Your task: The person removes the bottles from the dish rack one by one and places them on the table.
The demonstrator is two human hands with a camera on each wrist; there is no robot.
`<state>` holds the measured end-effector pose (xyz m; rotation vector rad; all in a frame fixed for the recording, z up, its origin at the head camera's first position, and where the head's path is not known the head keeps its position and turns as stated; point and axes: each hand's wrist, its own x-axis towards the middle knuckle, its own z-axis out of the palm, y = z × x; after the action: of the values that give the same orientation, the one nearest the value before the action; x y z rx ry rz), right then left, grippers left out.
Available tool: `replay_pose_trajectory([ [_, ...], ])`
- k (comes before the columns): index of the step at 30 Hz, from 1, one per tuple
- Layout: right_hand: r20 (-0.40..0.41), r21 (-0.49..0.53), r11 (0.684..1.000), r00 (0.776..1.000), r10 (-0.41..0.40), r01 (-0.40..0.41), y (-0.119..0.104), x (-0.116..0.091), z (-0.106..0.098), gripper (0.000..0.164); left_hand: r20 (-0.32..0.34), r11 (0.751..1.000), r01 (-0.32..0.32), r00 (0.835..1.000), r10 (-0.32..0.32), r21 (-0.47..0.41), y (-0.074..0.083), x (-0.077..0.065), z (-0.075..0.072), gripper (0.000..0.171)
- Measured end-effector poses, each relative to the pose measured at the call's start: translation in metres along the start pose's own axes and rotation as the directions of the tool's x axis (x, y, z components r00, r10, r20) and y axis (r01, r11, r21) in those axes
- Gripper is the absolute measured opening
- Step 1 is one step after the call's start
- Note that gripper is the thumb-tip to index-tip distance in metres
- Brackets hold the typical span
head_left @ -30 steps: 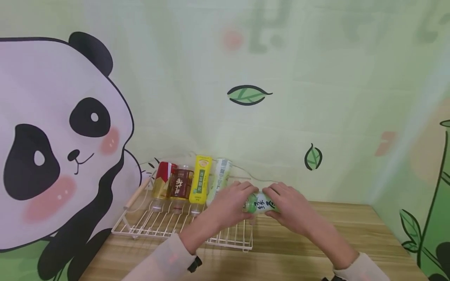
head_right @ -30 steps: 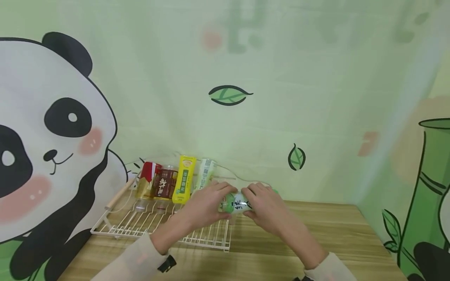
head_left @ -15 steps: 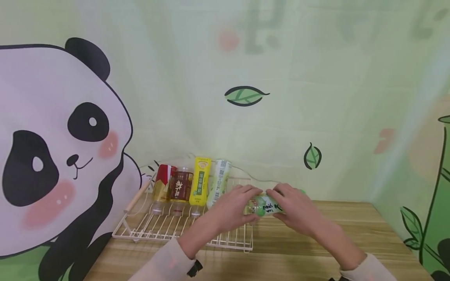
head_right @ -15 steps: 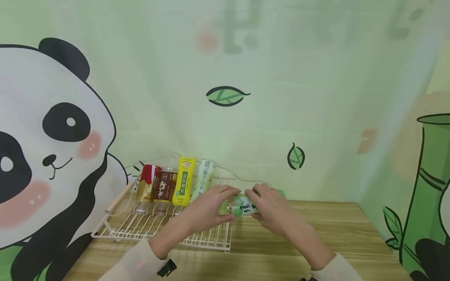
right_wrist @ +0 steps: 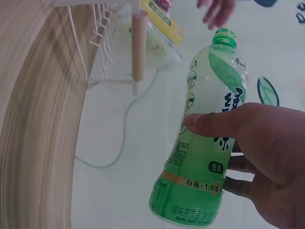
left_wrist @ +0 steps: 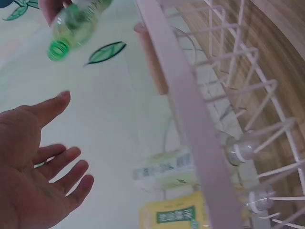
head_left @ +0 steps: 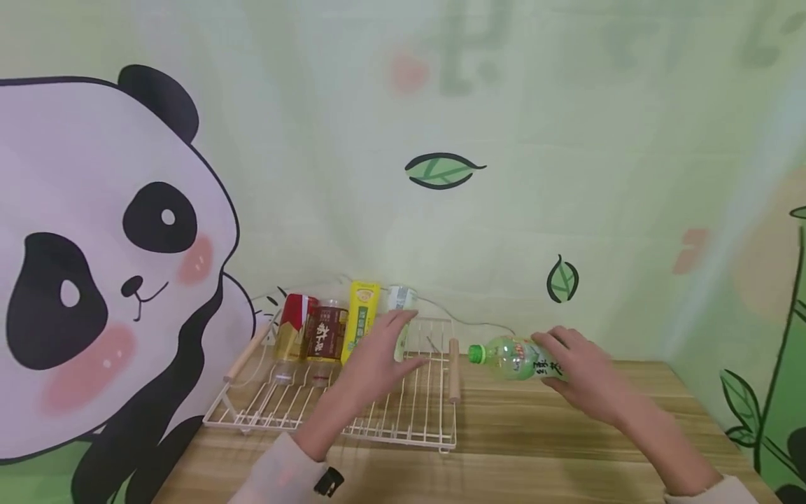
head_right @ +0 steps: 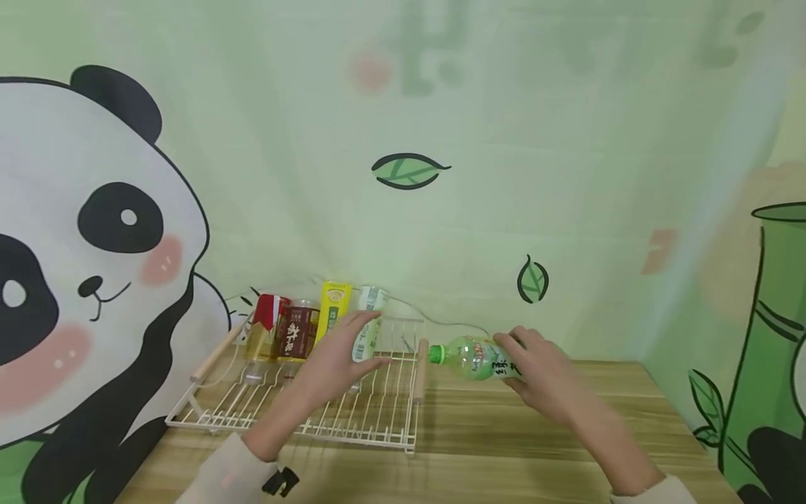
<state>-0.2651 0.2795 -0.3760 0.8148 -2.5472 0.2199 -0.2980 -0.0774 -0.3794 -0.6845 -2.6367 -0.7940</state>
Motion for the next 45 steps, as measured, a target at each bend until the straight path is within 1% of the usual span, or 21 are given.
replay_pose_trajectory([
  [3, -0.027, 0.042, 0.997, 0.998, 0.059, -0.057, 0.014, -0.011, -0.006, 0.069, -0.09, 0.997, 0.072, 0.993, -0.073, -0.017, -0.012, 0.005, 0.004, 0.081],
  [6, -0.059, 0.088, 0.99, 0.991, 0.119, -0.113, 0.03, -0.02, -0.009, 0.068, -0.145, 0.988, 0.145, 0.978, -0.15, -0.044, -0.022, 0.008, 0.009, 0.084],
  [9, -0.071, 0.136, 0.973, 0.977, 0.199, -0.188, 0.047, -0.03, -0.012, 0.068, -0.166, 0.977, 0.196, 0.964, -0.207, -0.079, -0.031, 0.01, 0.018, 0.089],
  [13, -0.086, 0.232, 0.935, 0.952, 0.295, -0.269, 0.068, -0.044, -0.012, 0.069, -0.176, 0.958, 0.248, 0.946, -0.271, -0.143, -0.04, 0.012, 0.031, 0.093],
  [15, -0.1, 0.288, 0.911, 0.937, 0.335, -0.295, 0.078, -0.051, -0.011, 0.068, -0.185, 0.95, 0.261, 0.939, -0.291, -0.172, -0.043, 0.014, 0.036, 0.094],
  [17, -0.1, 0.332, 0.881, 0.916, 0.389, -0.338, 0.089, -0.058, -0.01, 0.068, -0.189, 0.942, 0.273, 0.932, -0.309, -0.195, -0.045, 0.016, 0.041, 0.094],
  [19, -0.093, 0.373, 0.842, 0.887, 0.452, -0.39, 0.101, -0.066, -0.008, 0.068, -0.188, 0.935, 0.287, 0.926, -0.327, -0.209, -0.047, 0.019, 0.045, 0.095],
  [21, -0.08, 0.418, 0.797, 0.857, 0.509, -0.435, 0.111, -0.075, -0.006, 0.069, -0.184, 0.929, 0.303, 0.921, -0.342, -0.212, -0.05, 0.02, 0.05, 0.095],
  [24, -0.074, 0.485, 0.735, 0.815, 0.575, -0.474, 0.128, -0.09, 0.0, 0.072, -0.174, 0.924, 0.329, 0.916, -0.362, -0.195, -0.053, 0.022, 0.057, 0.098],
  [25, -0.076, 0.498, 0.719, 0.802, 0.593, -0.484, 0.133, -0.095, 0.002, 0.072, -0.171, 0.923, 0.336, 0.914, -0.368, -0.189, -0.054, 0.022, 0.06, 0.099],
  [27, -0.071, 0.516, 0.69, 0.777, 0.625, -0.508, 0.142, -0.106, 0.005, 0.072, -0.173, 0.924, 0.338, 0.914, -0.368, -0.181, -0.055, 0.022, 0.063, 0.1],
  [30, -0.059, 0.503, 0.655, 0.734, 0.677, -0.564, 0.155, -0.12, 0.011, 0.073, -0.181, 0.926, 0.336, 0.913, -0.365, -0.175, -0.054, 0.023, 0.065, 0.101],
  [32, -0.035, 0.49, 0.635, 0.714, 0.699, -0.597, 0.161, -0.128, 0.014, 0.076, -0.182, 0.926, 0.333, 0.914, -0.363, -0.176, -0.054, 0.024, 0.065, 0.101],
  [35, -0.005, 0.455, 0.61, 0.684, 0.73, -0.648, 0.169, -0.139, 0.019, 0.082, -0.147, 0.919, 0.345, 0.916, -0.374, -0.188, -0.052, 0.025, 0.064, 0.105],
  [39, 0.014, 0.422, 0.591, 0.656, 0.754, -0.688, 0.176, -0.149, 0.026, 0.086, -0.095, 0.913, 0.349, 0.922, -0.374, -0.209, -0.051, 0.026, 0.065, 0.111],
  [41, 0.011, 0.419, 0.586, 0.649, 0.761, -0.694, 0.178, -0.153, 0.028, 0.085, -0.088, 0.914, 0.345, 0.925, -0.37, -0.212, -0.051, 0.027, 0.067, 0.113],
  [43, 0.004, 0.414, 0.588, 0.647, 0.762, -0.695, 0.18, -0.156, 0.031, 0.082, -0.086, 0.912, 0.355, 0.922, -0.378, -0.204, -0.051, 0.027, 0.07, 0.115],
  [45, 0.001, 0.413, 0.584, 0.641, 0.767, -0.699, 0.181, -0.16, 0.034, 0.081, -0.081, 0.908, 0.375, 0.915, -0.394, -0.189, -0.051, 0.026, 0.074, 0.119],
])
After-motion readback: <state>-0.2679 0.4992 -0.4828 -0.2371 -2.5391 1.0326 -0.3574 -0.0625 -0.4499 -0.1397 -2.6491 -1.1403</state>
